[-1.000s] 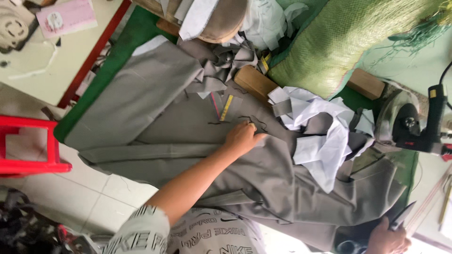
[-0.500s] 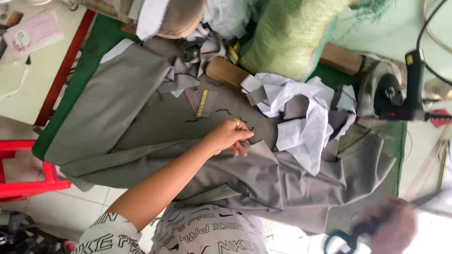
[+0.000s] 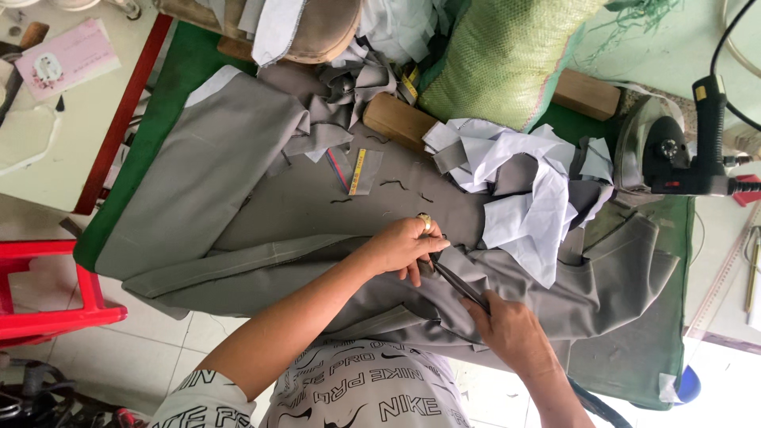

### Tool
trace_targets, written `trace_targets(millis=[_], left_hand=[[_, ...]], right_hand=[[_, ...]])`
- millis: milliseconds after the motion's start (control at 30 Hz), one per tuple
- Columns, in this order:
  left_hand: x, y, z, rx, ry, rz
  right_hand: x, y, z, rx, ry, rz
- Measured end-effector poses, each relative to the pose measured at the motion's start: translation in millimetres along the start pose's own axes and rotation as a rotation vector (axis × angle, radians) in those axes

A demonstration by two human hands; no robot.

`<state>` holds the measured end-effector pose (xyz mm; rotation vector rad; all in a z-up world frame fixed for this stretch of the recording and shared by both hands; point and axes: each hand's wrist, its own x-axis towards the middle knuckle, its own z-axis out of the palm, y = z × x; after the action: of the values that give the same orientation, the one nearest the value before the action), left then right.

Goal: The person uses shears to cut a small piece of gray fabric, then lays out a larger piece of gray fabric on the table, smoothing and folding it while handling the shears.

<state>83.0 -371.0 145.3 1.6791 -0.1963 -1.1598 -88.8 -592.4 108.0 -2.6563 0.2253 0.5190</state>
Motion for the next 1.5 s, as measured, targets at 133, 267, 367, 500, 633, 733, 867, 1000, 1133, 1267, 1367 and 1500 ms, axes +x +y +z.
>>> trace_targets(millis=[133, 267, 367, 500, 633, 733, 867, 1000, 1133, 1267, 1367, 1500], left_hand=[[-8, 10, 0, 0.107, -0.008, -0.035], [-2, 12, 1, 0.137, -0.023, -0.031], [21, -2, 9, -0.048, 0.026, -0.043], [56, -36, -46, -0.335, 0.249, -0.040], [-42, -46, -60, 0.009, 0.954, 0.270], [-76, -94, -55, 0.331, 0.898, 0.032], [-86, -185, -48, 0.647, 0.962, 0.118], [-107, -200, -8, 0.500, 0.791, -0.081], [-104, -228, 40, 0.654, 0.382, -0.092], [-88, -262, 56, 0.865, 0.446, 0.280], [-101, -238, 45, 0.624, 0.340, 0.150], [-133, -197, 22, 0.334, 0.454, 0.243]], right_hand=[[2, -5, 4, -0.015, 0.049, -0.102], [6, -4, 12, -0.008, 0.050, -0.104], [11, 21, 38, 0.105, 0.100, -0.002], [8, 75, -5, 0.250, 0.243, 0.403], [12, 184, -59, 0.159, 0.525, 0.744], [39, 274, -55, 0.157, 0.446, 0.997], [63, 323, -39, -0.070, 0.263, 1.113], [59, 312, -30, 0.082, 0.456, 1.076], [44, 291, -24, 0.124, 0.672, 1.041], [54, 252, 73, -0.431, 0.087, 0.275], [23, 64, 34, 0.237, -0.215, 0.606], [40, 117, 53, 0.565, -0.012, 0.314]])
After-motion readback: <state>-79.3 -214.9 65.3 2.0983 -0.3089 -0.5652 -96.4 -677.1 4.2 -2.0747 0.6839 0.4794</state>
